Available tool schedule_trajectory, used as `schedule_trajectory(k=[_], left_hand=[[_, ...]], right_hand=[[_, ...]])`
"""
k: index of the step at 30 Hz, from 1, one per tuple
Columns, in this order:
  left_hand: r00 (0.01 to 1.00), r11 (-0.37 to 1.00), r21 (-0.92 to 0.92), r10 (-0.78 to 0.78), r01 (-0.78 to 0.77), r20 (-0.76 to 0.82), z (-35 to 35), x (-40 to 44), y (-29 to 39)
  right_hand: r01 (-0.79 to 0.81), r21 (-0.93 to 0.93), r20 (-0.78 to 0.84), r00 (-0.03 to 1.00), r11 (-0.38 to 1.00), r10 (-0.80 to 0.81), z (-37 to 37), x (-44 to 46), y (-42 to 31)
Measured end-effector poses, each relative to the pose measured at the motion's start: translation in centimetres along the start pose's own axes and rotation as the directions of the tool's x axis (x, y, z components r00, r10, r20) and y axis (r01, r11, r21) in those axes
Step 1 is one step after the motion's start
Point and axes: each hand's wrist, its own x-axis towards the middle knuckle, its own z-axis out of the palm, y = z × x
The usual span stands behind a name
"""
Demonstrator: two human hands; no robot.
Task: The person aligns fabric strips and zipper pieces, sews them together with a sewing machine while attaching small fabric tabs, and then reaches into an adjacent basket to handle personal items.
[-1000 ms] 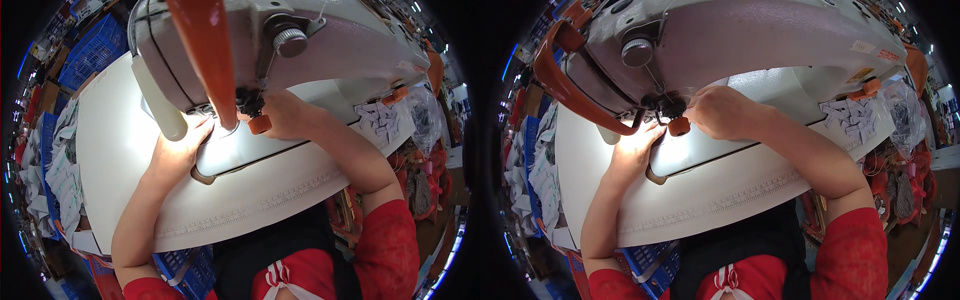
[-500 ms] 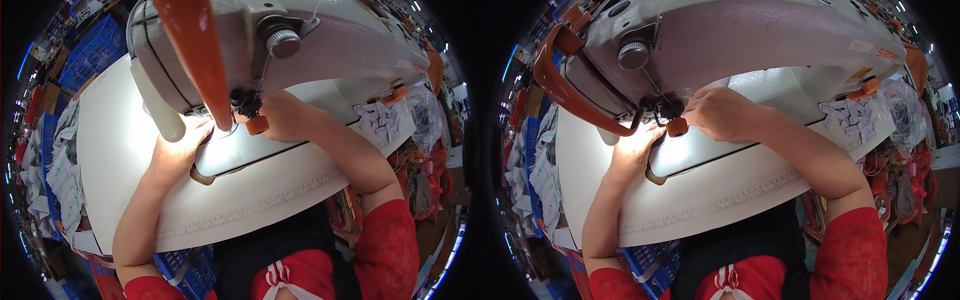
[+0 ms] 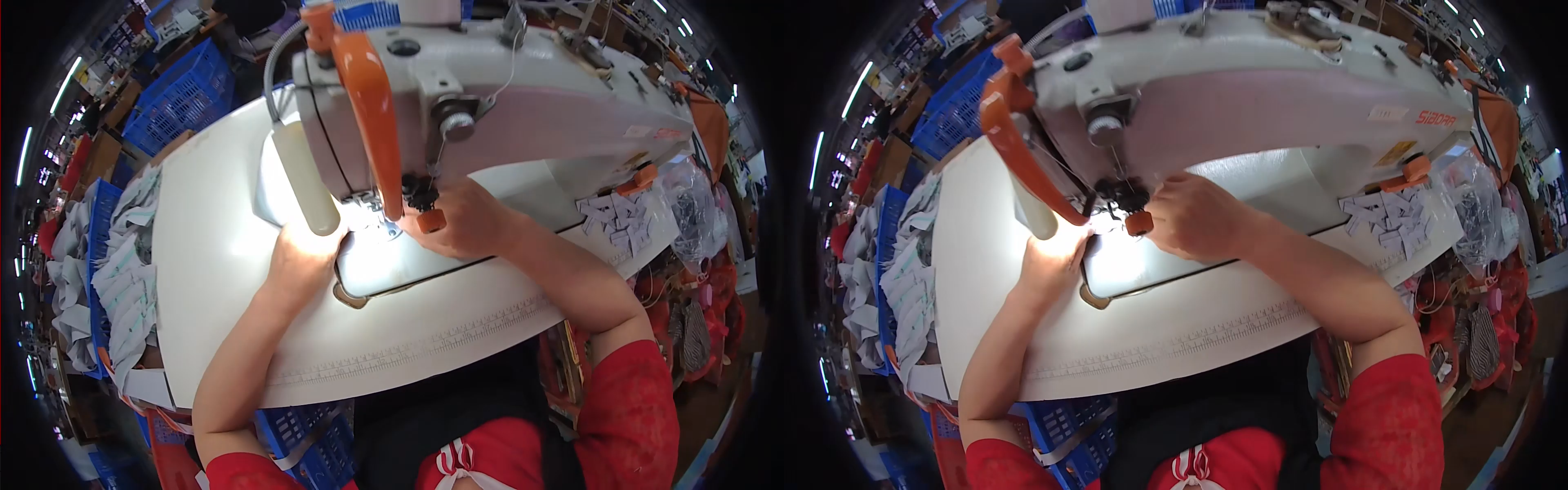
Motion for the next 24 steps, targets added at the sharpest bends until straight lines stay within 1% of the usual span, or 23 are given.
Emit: schedule_trajectory(k=[1,2,3,5,6,8,10,11,12,13,14,15,17,18,20,21,22,23,24], left_hand=[[0.966,0.917,-0.306,-0.256,0.255,0.039,0.1,0.6,0.2],[0.873,0.685,-0.565,-0.466,0.459,0.144,0.2,1.2,0.2],[0.879,0.706,-0.554,-0.463,0.442,0.112,0.8,1.6,-0.9],[0.944,0.815,-0.494,-0.33,0.302,0.032,2.3,2.5,-4.0],[0.947,0.833,-0.475,-0.321,0.282,0.0,2.8,2.9,-4.7],[0.931,0.943,-0.238,-0.288,0.234,-0.225,4.0,3.7,-5.1],[0.884,0.974,0.012,-0.198,0.224,-0.424,4.5,4.2,-4.9],[0.898,0.961,0.043,-0.238,0.272,-0.371,4.1,3.6,-4.3],[0.907,0.944,0.074,-0.284,0.321,-0.311,3.8,2.5,-3.3],[0.907,0.944,0.08,-0.282,0.321,-0.311,2.9,1.8,-1.8],[0.889,0.897,-0.027,-0.441,0.441,-0.119,2.0,1.1,-0.3],[0.822,0.815,-0.105,-0.563,0.569,0.086,1.0,0.3,1.0],[0.846,0.852,0.014,-0.522,0.524,0.111,0.5,-2.6,2.3],[0.844,0.849,0.02,-0.527,0.528,0.1,0.6,-4.4,2.4],[0.906,0.905,0.07,-0.413,0.419,-0.092,1.2,-6.9,2.0],[0.919,0.909,0.142,-0.395,0.391,-0.003,-0.1,-7.0,2.3],[0.821,0.839,0.062,-0.543,0.541,0.176,-2.0,-6.2,3.2],[0.763,0.781,0.01,-0.611,0.624,0.211,-3.3,-5.8,4.3],[0.835,0.841,-0.025,-0.533,0.541,0.134,-3.0,-6.5,4.3]], right_hand=[[0.018,-0.012,-0.014,1.0,1.0,-0.018,0.0,-0.1,-0.1],[0.019,-0.037,-0.012,1.0,0.999,-0.02,-0.1,-0.3,-0.2],[0.024,-0.065,-0.014,1.0,0.998,-0.025,-0.3,-0.4,-0.2],[0.037,-0.132,-0.023,0.999,0.991,-0.04,-0.4,-0.1,-0.2],[0.062,-0.154,-0.042,0.997,0.986,-0.069,-0.4,-0.2,-0.1],[0.043,-0.168,0.023,0.999,0.985,-0.039,-0.1,-1.0,0.0],[0.012,-0.182,0.092,0.996,0.983,0.004,-0.1,-1.5,0.3],[0.022,-0.194,0.082,0.997,0.981,-0.006,-0.3,-1.5,0.4],[-0.007,-0.203,0.086,0.996,0.979,0.025,-0.4,-1.7,0.0],[-0.039,-0.204,0.092,0.994,0.978,0.058,-0.3,-2.0,-0.5],[-0.066,-0.205,0.097,0.991,0.977,0.087,-0.2,-2.2,-0.9],[-0.089,-0.205,0.102,0.988,0.975,0.112,0.0,-2.4,-1.3],[-0.097,-0.16,0.075,0.991,0.982,0.111,1.1,-2.9,-2.0],[-0.117,-0.124,0.055,0.991,0.985,0.125,1.7,-3.2,-2.2],[-0.174,-0.091,0.025,0.984,0.981,0.177,0.6,-4.6,-2.8],[-0.28,-0.104,0.175,0.939,0.954,0.294,-0.7,-5.2,-3.9],[-0.399,-0.14,0.312,0.851,0.906,0.423,-1.8,-5.7,-5.3],[-0.377,-0.217,0.391,0.812,0.9,0.434,-3.1,-6.7,-6.3],[-0.368,-0.228,0.359,0.829,0.901,0.429,-4.4,-7.8,-7.5]])
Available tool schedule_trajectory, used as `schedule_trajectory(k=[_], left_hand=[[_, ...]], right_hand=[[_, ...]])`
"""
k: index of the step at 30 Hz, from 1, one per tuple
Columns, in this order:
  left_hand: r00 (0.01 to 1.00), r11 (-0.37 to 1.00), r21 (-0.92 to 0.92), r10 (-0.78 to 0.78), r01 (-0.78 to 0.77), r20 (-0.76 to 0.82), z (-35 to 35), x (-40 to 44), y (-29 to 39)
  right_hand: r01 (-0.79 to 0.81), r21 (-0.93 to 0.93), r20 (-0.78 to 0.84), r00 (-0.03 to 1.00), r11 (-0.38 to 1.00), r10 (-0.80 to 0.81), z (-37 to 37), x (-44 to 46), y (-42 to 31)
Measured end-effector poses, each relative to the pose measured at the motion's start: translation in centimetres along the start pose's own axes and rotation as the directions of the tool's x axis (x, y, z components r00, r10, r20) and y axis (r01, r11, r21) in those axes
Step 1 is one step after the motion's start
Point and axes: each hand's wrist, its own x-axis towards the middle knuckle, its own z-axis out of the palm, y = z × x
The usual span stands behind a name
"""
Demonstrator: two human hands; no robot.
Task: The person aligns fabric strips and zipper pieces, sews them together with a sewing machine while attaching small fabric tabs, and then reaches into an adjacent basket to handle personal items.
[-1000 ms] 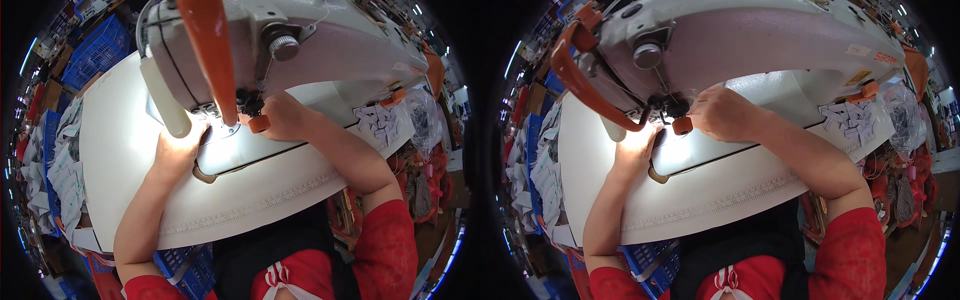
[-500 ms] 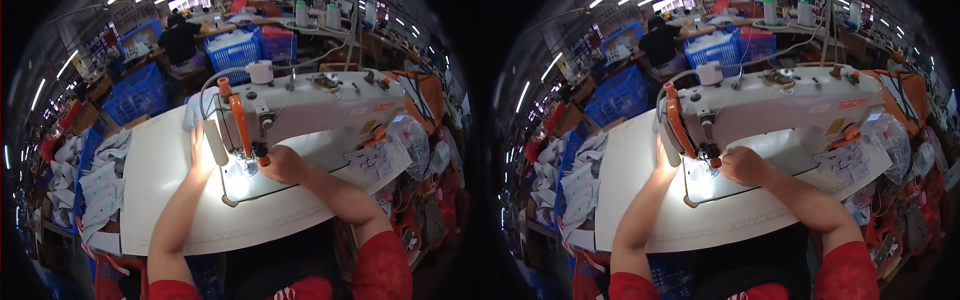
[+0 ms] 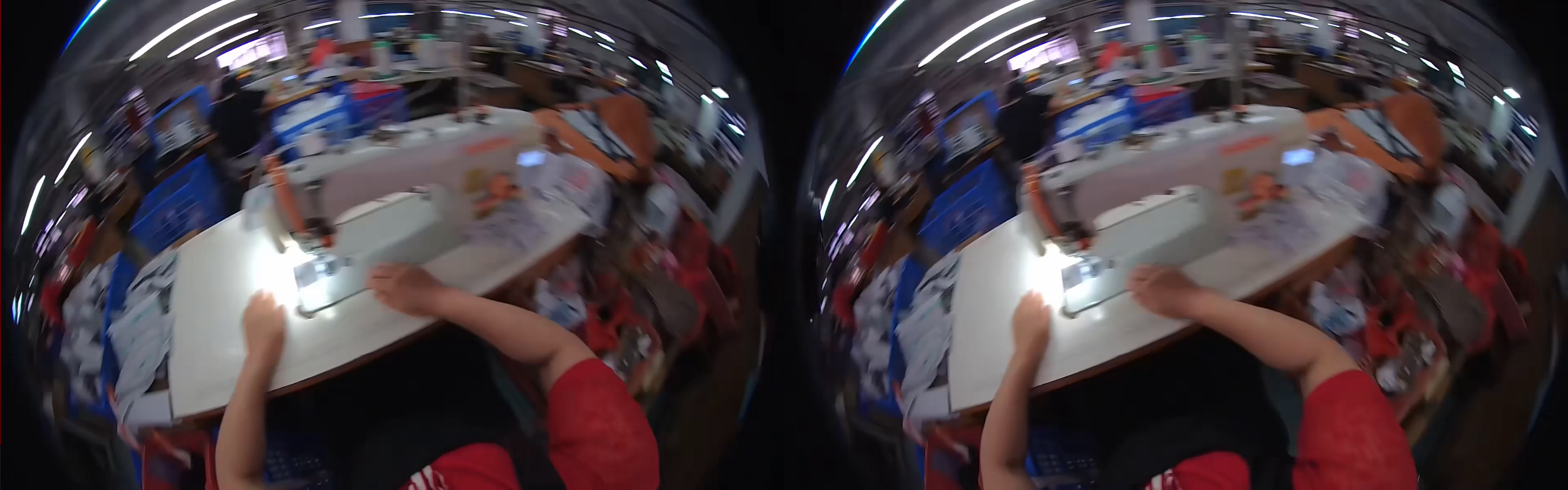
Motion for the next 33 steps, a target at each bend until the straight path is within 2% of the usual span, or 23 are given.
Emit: schedule_trajectory(k=[1,3,4,6,9,11,13,16,17,19,21,23,24,26,28,29,31,33], left_hand=[[0.985,0.996,-0.016,0.087,-0.09,-0.146,2.2,-0.2,-1.8],[0.985,0.995,0.028,0.094,-0.091,-0.145,3.0,-0.4,-3.0],[0.992,0.997,0.023,0.074,-0.072,-0.098,2.5,-0.3,-2.7],[0.997,0.999,0.02,0.042,-0.041,-0.06,2.3,-0.2,-2.7],[0.995,0.996,0.059,0.067,-0.062,-0.074,1.6,-0.5,-1.4],[0.995,0.977,-0.191,0.094,-0.1,-0.042,0.2,-1.0,-0.5],[0.982,0.955,-0.232,0.173,-0.185,-0.069,-0.2,-1.8,-0.3],[0.969,0.956,-0.159,0.237,-0.246,-0.071,-0.6,-2.5,0.3],[0.969,0.957,-0.152,0.24,-0.246,-0.058,-0.6,-2.5,0.2],[0.96,0.948,-0.155,0.278,-0.277,-0.015,-0.5,-2.4,0.1],[0.974,0.97,-0.089,0.224,-0.226,-0.026,-0.3,-2.4,0.1],[0.977,0.976,-0.08,0.208,-0.205,0.037,0.6,-2.1,-1.9],[0.97,0.97,-0.085,0.234,-0.228,0.061,1.1,-1.9,-3.0],[0.955,0.956,-0.056,0.292,-0.289,0.056,1.7,-1.5,-4.4],[0.948,0.949,-0.065,0.313,-0.309,0.057,1.9,-1.0,-4.0],[0.946,0.946,-0.069,0.32,-0.316,0.045,1.9,-1.1,-4.0],[0.946,0.944,-0.074,0.324,-0.322,0.015,1.5,-1.5,-4.1],[0.947,0.944,-0.088,0.321,-0.319,0.018,1.0,-2.1,-3.6]], right_hand=[[0.004,-0.012,-0.036,0.999,1.0,-0.005,-0.9,-1.9,-0.3],[-0.007,-0.003,-0.19,0.982,1.0,0.007,-2.4,-5.5,-0.4],[-0.062,-0.017,-0.189,0.98,0.998,0.058,-2.3,-6.9,-0.5],[-0.203,-0.141,-0.391,0.91,0.969,0.134,-1.5,-8.8,-0.4],[-0.267,-0.131,-0.462,0.869,0.955,0.18,-1.0,-9.6,-1.1],[-0.277,-0.113,-0.534,0.827,0.954,0.177,-1.1,-9.2,-1.0],[-0.246,-0.108,-0.534,0.832,0.963,0.153,-1.3,-8.7,-0.6],[-0.194,-0.05,-0.527,0.838,0.98,0.14,-0.7,-10.0,-0.4],[-0.231,-0.044,-0.529,0.831,0.972,0.173,-0.7,-10.9,-0.3],[-0.192,0.031,-0.574,0.8,0.981,0.174,-1.0,-12.9,0.1],[-0.143,0.1,-0.621,0.764,0.985,0.174,-1.6,-15.0,0.6],[-0.219,0.185,-0.694,0.661,0.958,0.285,-2.3,-18.4,0.6],[-0.251,0.196,-0.693,0.649,0.948,0.315,-2.2,-20.6,0.8],[-0.489,0.33,-0.672,0.479,0.808,0.564,-1.7,-25.2,2.0],[-0.567,0.421,-0.677,0.323,0.708,0.662,-1.7,-29.6,3.6],[-0.647,0.381,-0.704,0.26,0.661,0.66,-1.1,-31.7,4.5],[-0.763,0.377,-0.657,0.18,0.526,0.732,-1.0,-35.4,5.8],[-0.829,0.345,-0.612,0.156,0.44,0.775,-0.4,-38.9,8.0]])
